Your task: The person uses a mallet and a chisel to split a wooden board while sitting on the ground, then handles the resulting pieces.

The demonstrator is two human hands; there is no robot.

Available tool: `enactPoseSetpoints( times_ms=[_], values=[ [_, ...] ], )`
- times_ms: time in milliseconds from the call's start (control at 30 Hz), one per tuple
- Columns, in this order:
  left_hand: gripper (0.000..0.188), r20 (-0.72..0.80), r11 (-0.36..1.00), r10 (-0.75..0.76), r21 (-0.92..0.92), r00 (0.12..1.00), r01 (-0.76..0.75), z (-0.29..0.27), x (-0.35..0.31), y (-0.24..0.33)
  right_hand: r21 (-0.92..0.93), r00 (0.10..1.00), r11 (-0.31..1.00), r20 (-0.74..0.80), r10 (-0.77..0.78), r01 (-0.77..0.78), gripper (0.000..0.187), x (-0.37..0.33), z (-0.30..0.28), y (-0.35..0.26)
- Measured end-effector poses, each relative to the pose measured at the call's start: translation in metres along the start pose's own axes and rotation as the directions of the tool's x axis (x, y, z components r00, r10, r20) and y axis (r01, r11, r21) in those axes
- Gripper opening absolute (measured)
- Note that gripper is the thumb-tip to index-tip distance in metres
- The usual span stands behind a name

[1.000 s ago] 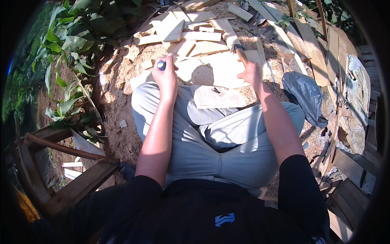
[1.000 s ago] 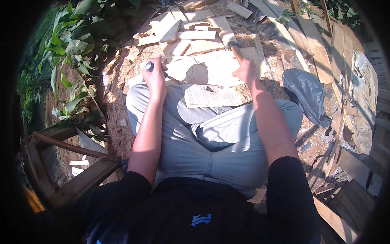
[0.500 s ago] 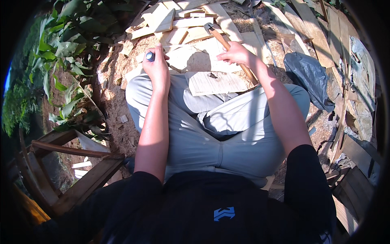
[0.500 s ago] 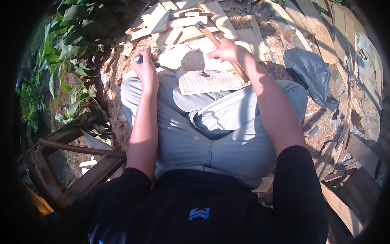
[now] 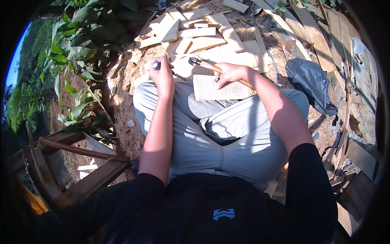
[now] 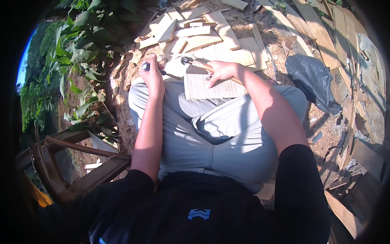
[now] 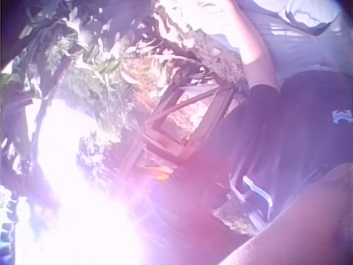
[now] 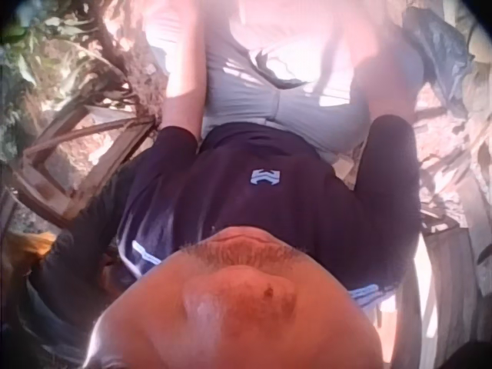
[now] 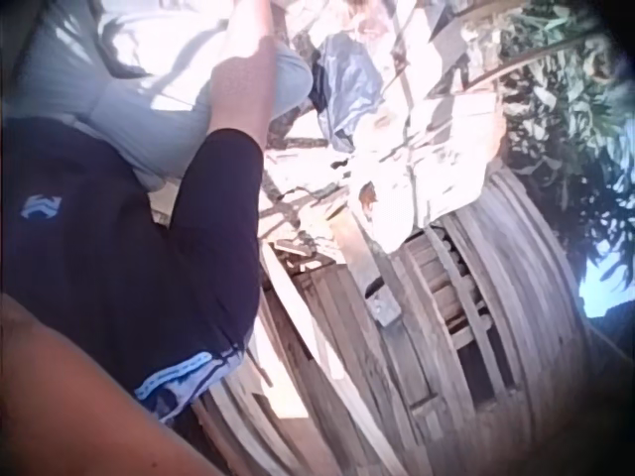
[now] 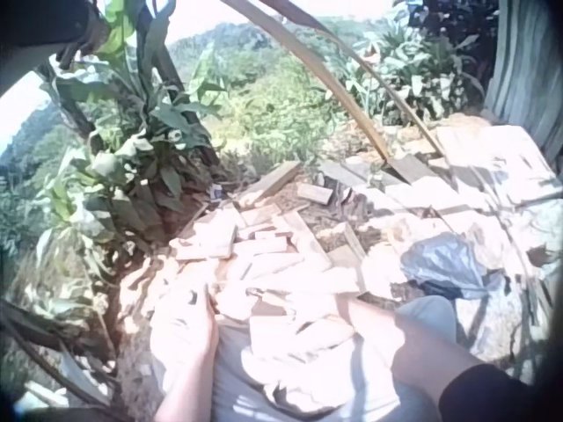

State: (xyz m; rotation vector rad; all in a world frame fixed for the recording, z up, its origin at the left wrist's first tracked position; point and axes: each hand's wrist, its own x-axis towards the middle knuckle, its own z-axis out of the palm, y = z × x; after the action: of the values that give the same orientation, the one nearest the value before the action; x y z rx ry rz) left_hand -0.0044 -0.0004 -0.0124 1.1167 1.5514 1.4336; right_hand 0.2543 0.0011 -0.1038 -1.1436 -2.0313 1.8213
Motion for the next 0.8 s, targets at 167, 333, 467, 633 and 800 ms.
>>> enactPoseSetpoints(
  times_ms=[167,333,467,633,800],
  values=[
    [0.030,0.007,1.000,-0.007,0.008,1.000,0.007,0.001,0.000,-0.001,0.186,0.999,0.981,0.013,0.048,-0.049,0.049,-0.006,-0.011,-0.004],
    [0.032,0.012,1.000,0.012,0.004,1.000,-0.012,0.001,0.001,-0.004,0.225,0.995,0.971,0.060,0.075,-0.087,0.049,-0.010,-0.016,-0.003],
    [0.032,0.012,1.000,-0.010,0.020,1.000,0.010,-0.002,-0.003,0.003,0.234,0.998,0.970,0.045,0.051,-0.060,0.051,-0.014,-0.022,-0.013],
    [0.033,0.026,1.000,-0.015,0.004,1.000,0.014,0.000,-0.004,0.007,0.111,0.993,0.994,-0.119,-0.012,0.026,0.052,-0.014,-0.037,-0.013],
    [0.033,0.029,1.000,0.003,0.009,1.000,-0.004,-0.003,-0.004,0.004,-0.093,0.897,0.979,-0.424,0.124,-0.179,0.057,-0.014,-0.041,-0.005]
  ],
)
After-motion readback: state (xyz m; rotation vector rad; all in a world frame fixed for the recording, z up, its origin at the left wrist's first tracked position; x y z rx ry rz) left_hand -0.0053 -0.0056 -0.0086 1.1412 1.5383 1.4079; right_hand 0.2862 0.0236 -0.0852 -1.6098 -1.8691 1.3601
